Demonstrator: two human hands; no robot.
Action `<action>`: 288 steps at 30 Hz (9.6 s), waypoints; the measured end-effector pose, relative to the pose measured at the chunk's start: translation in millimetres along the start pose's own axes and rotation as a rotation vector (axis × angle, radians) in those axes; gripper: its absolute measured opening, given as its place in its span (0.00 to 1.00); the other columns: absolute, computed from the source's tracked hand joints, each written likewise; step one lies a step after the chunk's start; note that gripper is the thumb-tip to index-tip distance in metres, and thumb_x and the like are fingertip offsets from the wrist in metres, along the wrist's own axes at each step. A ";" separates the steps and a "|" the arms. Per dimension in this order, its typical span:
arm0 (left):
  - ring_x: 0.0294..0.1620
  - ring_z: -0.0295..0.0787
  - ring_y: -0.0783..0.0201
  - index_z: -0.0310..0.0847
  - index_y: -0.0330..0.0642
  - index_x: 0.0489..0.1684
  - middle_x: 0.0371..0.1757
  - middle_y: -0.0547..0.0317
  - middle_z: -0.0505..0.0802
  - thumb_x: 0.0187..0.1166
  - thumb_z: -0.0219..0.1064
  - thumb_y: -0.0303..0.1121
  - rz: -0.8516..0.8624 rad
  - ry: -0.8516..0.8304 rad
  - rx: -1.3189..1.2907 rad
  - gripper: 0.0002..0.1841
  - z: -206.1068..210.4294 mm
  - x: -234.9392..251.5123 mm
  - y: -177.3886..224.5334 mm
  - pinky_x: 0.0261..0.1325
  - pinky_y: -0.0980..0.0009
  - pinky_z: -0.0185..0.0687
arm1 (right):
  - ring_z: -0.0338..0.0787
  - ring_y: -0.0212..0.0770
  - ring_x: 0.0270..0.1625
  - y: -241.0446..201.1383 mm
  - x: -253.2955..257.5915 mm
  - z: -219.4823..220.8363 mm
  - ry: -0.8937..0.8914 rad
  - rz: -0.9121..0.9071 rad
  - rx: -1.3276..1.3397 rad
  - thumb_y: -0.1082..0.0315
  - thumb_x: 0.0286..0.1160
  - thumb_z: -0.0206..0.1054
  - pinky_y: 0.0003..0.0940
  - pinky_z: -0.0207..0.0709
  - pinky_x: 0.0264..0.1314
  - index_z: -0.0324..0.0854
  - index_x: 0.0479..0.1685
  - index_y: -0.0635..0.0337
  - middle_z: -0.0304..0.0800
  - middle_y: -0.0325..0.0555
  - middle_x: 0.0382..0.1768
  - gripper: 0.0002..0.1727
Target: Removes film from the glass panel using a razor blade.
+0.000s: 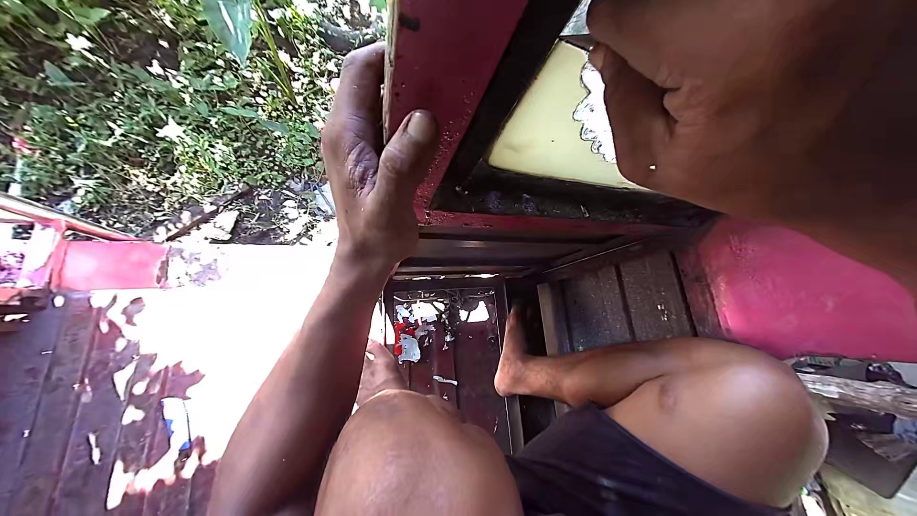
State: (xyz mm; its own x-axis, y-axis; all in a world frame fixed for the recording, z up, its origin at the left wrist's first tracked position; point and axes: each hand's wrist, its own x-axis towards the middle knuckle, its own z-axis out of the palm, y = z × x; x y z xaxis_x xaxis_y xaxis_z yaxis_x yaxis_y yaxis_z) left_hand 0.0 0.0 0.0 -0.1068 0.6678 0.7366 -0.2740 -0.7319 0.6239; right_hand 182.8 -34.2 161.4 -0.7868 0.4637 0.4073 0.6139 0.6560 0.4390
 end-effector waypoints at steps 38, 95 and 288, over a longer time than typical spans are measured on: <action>0.52 0.86 0.87 0.71 0.48 0.63 0.50 0.88 0.87 0.83 0.62 0.52 0.037 -0.032 0.048 0.21 -6.2 -1.8 -9.4 0.56 0.82 0.84 | 0.81 0.39 0.20 -11.1 -40.7 22.8 0.019 0.339 0.099 0.72 0.82 0.59 0.33 0.65 0.21 0.84 0.26 0.64 0.83 0.48 0.18 0.14; 0.52 0.86 0.86 0.71 0.37 0.64 0.51 0.79 0.87 0.78 0.64 0.52 -0.004 0.023 0.075 0.28 1.0 -2.7 -3.9 0.57 0.82 0.85 | 0.79 0.24 0.22 -49.9 -30.8 58.9 0.339 0.626 0.165 0.76 0.81 0.61 0.19 0.71 0.25 0.81 0.25 0.65 0.81 0.41 0.19 0.13; 0.55 0.83 0.87 0.71 0.35 0.65 0.53 0.75 0.86 0.76 0.63 0.60 -0.019 0.017 0.146 0.35 0.5 -5.0 -2.2 0.59 0.83 0.83 | 0.79 0.20 0.21 -67.3 -3.7 67.1 0.543 0.714 0.256 0.79 0.75 0.61 0.17 0.73 0.24 0.78 0.21 0.63 0.78 0.36 0.18 0.13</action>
State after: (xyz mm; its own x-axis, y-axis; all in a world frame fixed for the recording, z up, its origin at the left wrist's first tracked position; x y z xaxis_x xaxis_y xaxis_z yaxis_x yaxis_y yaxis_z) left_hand 1.6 -1.8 -4.9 -0.1198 0.6829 0.7206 -0.1347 -0.7303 0.6697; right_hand 140.1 -40.2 76.6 -0.0507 0.5079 0.8599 0.8573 0.4637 -0.2234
